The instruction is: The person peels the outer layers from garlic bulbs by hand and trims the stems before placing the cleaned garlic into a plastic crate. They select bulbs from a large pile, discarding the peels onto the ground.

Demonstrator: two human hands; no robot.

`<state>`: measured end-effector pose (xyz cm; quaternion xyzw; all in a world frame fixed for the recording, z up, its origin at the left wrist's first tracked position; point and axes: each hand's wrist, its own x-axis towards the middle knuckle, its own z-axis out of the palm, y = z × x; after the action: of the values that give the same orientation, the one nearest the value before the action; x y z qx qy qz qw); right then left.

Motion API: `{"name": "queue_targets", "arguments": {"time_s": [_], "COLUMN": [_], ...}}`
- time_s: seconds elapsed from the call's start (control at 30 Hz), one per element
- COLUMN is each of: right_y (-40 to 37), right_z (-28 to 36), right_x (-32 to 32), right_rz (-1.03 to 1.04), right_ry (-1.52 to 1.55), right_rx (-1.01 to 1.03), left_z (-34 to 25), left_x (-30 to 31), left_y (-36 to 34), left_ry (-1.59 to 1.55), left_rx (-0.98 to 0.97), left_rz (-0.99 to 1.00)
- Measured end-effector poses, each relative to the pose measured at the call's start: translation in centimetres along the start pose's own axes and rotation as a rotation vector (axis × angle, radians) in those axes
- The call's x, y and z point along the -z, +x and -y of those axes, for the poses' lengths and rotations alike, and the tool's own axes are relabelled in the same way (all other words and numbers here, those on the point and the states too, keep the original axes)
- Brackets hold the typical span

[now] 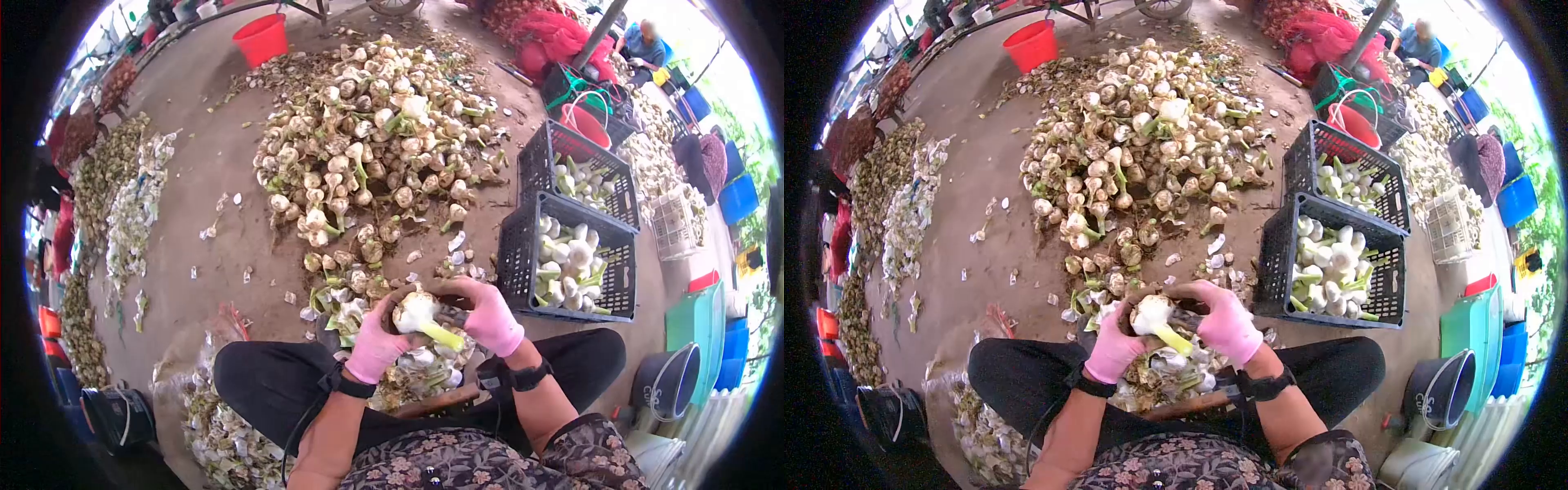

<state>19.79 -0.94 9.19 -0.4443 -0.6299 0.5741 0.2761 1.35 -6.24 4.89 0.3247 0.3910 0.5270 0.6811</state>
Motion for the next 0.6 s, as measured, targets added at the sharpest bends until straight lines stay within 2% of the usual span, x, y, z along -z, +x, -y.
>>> {"name": "queue_targets", "arguments": {"time_s": [0.03,0.17,0.23,0.3,0.33,0.43,0.53,0.6], "right_y": [0.2,0.0,-0.1,-0.4,-0.4,-0.3,0.1,0.5], "right_z": [0.2,-0.4,-1.2,-0.1,0.3,-0.1,0.1,0.0], "right_x": [0.1,0.1,-0.4,-1.1,-1.4,-2.2,-1.9,-1.4], "right_rz": [-0.040,-0.060,-0.175,-0.198,-0.219,-0.279,-0.263,-0.242], "right_ry": [-0.130,-0.179,-0.436,-0.469,-0.504,-0.503,-0.421,-0.351], "right_rx": [0.067,0.012,0.151,0.173,0.197,0.183,0.096,0.041], "left_z": [-0.2,0.2,0.5,0.7,0.6,0.6,1.3,1.4], "left_x": [-0.1,0.6,0.6,0.6,0.5,0.6,1.2,1.1], "left_y": [0.0,-0.1,-0.3,-0.5,-0.5,-0.4,-0.4,-0.3], "left_ry": [-0.016,-0.063,-0.102,-0.348,-0.349,-0.473,-0.566,-0.604], "left_rx": [0.001,-0.018,-0.012,0.042,0.043,0.096,0.144,0.247], "left_rz": [-0.014,-0.022,-0.019,-0.003,-0.003,-0.025,0.033,0.113]}}
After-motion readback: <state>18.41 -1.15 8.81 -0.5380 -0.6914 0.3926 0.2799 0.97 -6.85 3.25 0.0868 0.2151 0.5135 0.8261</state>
